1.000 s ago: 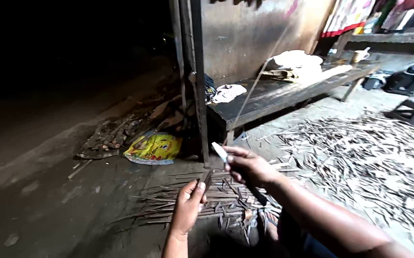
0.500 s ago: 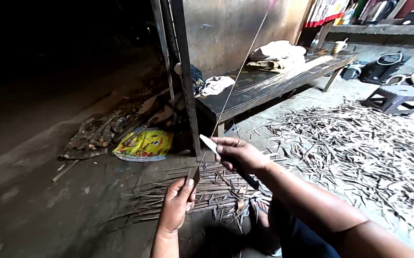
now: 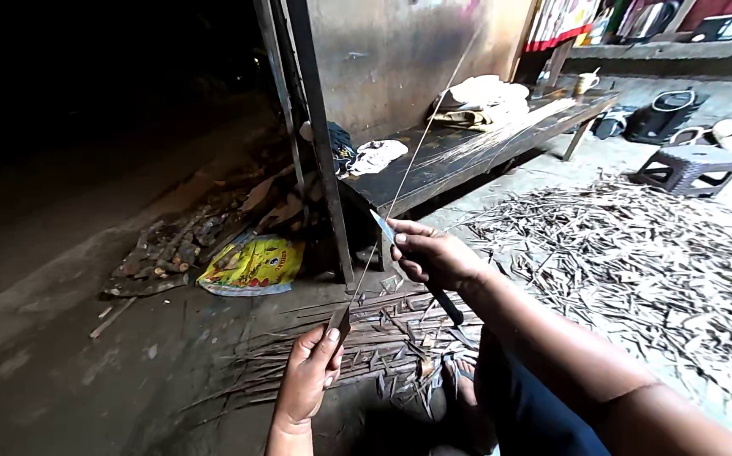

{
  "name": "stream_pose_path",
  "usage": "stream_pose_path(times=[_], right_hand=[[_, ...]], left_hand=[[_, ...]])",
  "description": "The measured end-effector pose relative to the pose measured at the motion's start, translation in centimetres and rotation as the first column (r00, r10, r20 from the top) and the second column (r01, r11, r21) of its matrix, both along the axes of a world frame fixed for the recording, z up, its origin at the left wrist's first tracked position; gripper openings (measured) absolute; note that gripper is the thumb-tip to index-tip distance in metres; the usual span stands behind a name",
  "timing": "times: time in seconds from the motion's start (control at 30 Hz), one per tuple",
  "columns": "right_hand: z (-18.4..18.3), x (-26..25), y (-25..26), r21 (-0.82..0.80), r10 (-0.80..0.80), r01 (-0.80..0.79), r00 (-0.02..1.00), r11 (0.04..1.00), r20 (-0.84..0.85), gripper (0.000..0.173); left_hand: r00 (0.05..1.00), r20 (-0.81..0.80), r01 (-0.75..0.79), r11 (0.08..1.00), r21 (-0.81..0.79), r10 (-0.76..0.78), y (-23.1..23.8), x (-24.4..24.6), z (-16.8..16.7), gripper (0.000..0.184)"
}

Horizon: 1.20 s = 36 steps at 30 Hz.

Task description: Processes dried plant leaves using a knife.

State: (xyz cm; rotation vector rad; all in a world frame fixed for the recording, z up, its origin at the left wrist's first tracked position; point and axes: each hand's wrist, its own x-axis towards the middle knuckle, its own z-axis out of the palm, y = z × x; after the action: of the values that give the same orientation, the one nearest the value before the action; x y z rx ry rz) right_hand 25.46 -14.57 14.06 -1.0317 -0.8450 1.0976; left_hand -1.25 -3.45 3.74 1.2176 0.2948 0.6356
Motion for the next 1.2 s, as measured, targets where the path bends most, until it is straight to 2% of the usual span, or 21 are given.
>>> stream_pose_path(times=[0.1, 0.17, 0.27, 0.33, 0.47, 0.73, 0.97, 1.1, 1.2], right_hand=[[-1.0, -0.8, -0.1, -0.019, 0.039, -0.038, 0.998, 0.999, 0.048, 0.045], [-2.3, -2.4, -0.2, -0.061, 0.097, -0.093, 0.992, 0.994, 0.078, 0.045], [-3.7, -4.0, -0.2, -0.11, 0.144, -0.137, 0.988, 0.984, 0.052, 0.042], [-3.6, -4.0, -0.1, -0.102, 0.13, -0.125, 0.991, 0.987, 0.036, 0.042], [-2.0, -2.6, -0.1, -0.054, 0.129, -0.126, 0.99, 0.991, 0.064, 0.042], [-1.4, -1.8, 0.3, -0.022, 0.112, -0.11, 0.986, 0.994, 0.119, 0.04], [-2.4, -3.1, 0.6, -0.052, 0.11, -0.104, 0.986, 0.993, 0.128, 0.041], [-3.9, -5.4, 0.4, -0.092, 0.191, -0.18, 0.973, 0.979, 0.131, 0.038], [-3.2, -4.5, 0.8, -0.058, 0.051, -0.044, 0.99, 0.997, 0.134, 0.038]], left_hand=[[0.995, -0.024, -0.096, 0.991, 0.097, 0.099, 0.1, 0.4, -0.2, 0.024], [0.976, -0.038, -0.2, 0.948, 0.248, 0.215, 0.0, 0.7, -0.3, 0.024], [0.902, -0.002, -0.357, 0.748, 0.56, 0.432, -0.3, 1.2, -0.5, 0.018], [0.864, 0.043, -0.402, 0.636, 0.659, 0.502, -0.4, 1.2, -1.0, 0.019], [0.861, 0.094, -0.425, 0.603, 0.675, 0.501, -0.8, 1.1, -0.8, 0.021], [0.882, 0.12, -0.425, 0.661, 0.618, 0.455, -0.9, 1.1, -0.2, 0.02], [0.833, 0.116, -0.462, 0.565, 0.684, 0.541, -0.9, 0.9, -0.7, 0.021], [0.828, 0.111, -0.475, 0.584, 0.658, 0.549, -1.0, 1.1, -0.7, 0.019], [0.83, 0.086, -0.464, 0.596, 0.655, 0.552, -1.1, 1.0, -0.5, 0.019]])
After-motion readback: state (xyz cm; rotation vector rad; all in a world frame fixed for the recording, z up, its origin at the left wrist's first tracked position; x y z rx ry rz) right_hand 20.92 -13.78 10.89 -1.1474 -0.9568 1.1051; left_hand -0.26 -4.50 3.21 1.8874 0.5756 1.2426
